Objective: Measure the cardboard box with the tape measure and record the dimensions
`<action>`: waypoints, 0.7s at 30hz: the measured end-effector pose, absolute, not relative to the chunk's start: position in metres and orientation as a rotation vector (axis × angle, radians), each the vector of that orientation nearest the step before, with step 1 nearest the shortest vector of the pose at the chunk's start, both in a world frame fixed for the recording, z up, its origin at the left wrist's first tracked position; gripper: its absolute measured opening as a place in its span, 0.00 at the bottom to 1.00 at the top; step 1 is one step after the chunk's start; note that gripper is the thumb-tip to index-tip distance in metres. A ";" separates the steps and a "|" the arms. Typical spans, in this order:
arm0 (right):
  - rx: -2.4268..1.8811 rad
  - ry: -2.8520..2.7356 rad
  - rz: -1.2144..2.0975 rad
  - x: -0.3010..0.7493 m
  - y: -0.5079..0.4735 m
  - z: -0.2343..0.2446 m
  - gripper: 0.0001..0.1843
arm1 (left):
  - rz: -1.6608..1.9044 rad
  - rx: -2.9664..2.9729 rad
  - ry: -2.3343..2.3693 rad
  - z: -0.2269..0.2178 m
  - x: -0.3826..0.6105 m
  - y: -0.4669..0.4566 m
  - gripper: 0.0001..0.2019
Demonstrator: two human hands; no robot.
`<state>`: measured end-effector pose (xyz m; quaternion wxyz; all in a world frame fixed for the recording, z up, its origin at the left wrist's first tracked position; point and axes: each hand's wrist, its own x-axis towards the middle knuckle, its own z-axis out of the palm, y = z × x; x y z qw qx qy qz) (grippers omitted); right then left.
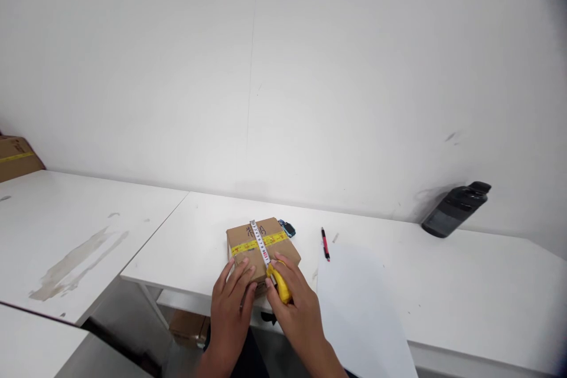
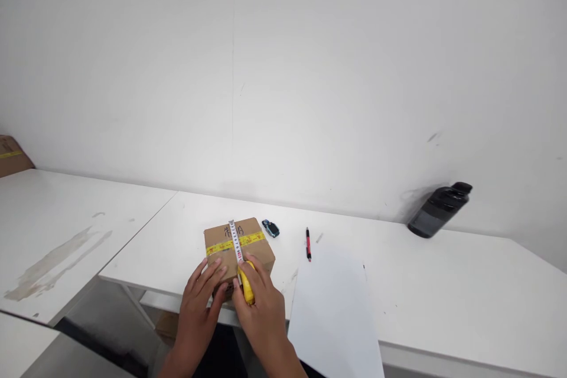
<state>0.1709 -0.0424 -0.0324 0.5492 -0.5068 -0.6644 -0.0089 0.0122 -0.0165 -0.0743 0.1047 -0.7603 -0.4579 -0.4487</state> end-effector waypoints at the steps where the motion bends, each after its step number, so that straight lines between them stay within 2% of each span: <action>1: -1.204 -1.571 -0.021 0.172 -0.043 -0.034 0.14 | -1.325 -2.242 -1.352 -0.074 0.013 -0.017 0.16; 21: -1.139 -1.587 -0.034 0.180 -0.044 -0.042 0.17 | -1.353 -2.281 -1.307 -0.069 0.015 -0.021 0.15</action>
